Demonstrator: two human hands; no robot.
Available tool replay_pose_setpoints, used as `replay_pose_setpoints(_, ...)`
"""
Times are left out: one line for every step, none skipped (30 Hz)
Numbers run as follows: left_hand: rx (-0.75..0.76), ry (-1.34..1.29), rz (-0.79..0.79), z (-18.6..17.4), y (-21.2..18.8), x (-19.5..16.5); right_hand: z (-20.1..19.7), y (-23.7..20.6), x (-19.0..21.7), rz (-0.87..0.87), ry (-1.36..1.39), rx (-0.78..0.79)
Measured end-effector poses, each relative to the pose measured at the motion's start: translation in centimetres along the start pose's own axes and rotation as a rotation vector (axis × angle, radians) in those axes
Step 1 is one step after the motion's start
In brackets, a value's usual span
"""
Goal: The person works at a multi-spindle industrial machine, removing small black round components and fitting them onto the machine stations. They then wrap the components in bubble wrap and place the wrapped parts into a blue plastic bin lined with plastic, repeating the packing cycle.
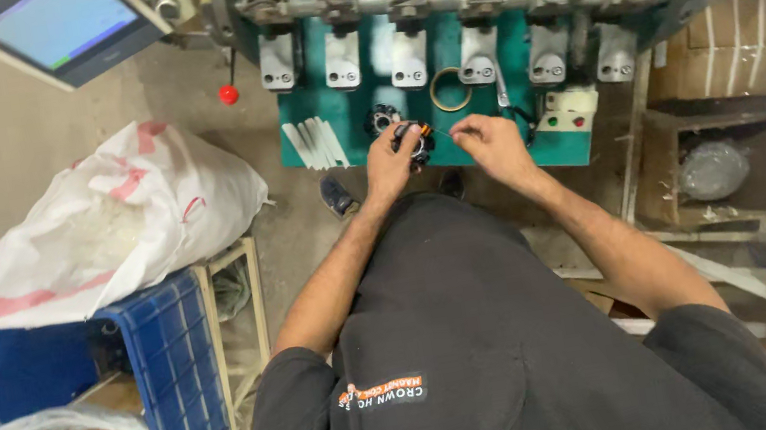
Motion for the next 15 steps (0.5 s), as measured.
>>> replay_pose_setpoints(0.009, -0.082, -0.097, -1.1, 0.0, -0.2, -0.1, -0.3, 0.7, 0.032, -0.041, 0.062)
replay_pose_setpoints(0.021, -0.167, -0.189, -2.2, 0.0, -0.6, 0.3, 0.2, 1.7, 0.008, -0.013, 0.115)
replay_pose_setpoints(0.036, -0.254, -0.28, -3.1, -0.1, -1.1, 0.8, 0.6, 2.6, -0.014, 0.015, 0.166)
replay_pose_setpoints(0.121, -0.308, -0.321, -3.5, -0.6, -1.7, 1.3, 0.9, 3.5, -0.03, 0.044, 0.214)
replay_pose_setpoints(0.212, -0.362, -0.363, -3.8, -1.1, -2.4, 2.2, 1.8, 4.6, -0.12, 0.051, 0.236)
replay_pose_setpoints(0.309, -0.414, -0.404, -3.7, -1.7, -3.0, 3.2, 3.3, 5.9, -0.208, 0.057, 0.254)
replay_pose_setpoints(0.297, -0.41, -0.414, -3.9, -2.1, -3.5, 3.7, 4.1, 7.0, -0.294, 0.061, 0.27)
replay_pose_setpoints(0.286, -0.407, -0.423, -4.1, -2.5, -4.0, 3.8, 4.6, 7.8, -0.271, 0.08, 0.274)
replay_pose_setpoints(0.271, -0.402, -0.432, -4.4, -2.7, -4.4, 3.7, 5.1, 8.4, -0.249, 0.103, 0.279)
replay_pose_setpoints(0.213, -0.424, -0.429, -5.1, -2.7, -4.8, 3.3, 5.4, 9.0, -0.227, 0.131, 0.286)
replay_pose_setpoints(0.153, -0.444, -0.421, -5.8, -2.6, -5.2, 2.9, 5.3, 9.7, -0.323, -0.018, 0.295)
replay_pose_setpoints(0.094, -0.463, -0.407, -6.7, -2.3, -5.6, 2.3, 4.9, 10.2, -0.422, -0.168, 0.3)
replay_pose_setpoints(0.086, -0.503, -0.395, -7.3, -2.0, -5.9, 2.1, 4.7, 10.7, -0.521, -0.321, 0.301)
replay_pose_setpoints(0.078, -0.545, -0.385, -7.8, -1.9, -6.1, 2.3, 4.8, 11.0, -0.505, -0.344, 0.342)
replay_pose_setpoints(0.072, -0.586, -0.38, -8.1, -1.7, -6.1, 2.5, 4.8, 11.2, -0.483, -0.368, 0.385)
Point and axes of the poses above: each hand's wrist, its own y-axis towards the middle knuckle, its own z-axis out of the palm, x = y × z, the point moved 3 cm from there along y, towards the middle knuckle, and after that the axes turned 5 degrees about -x, right-handed, at the moved point
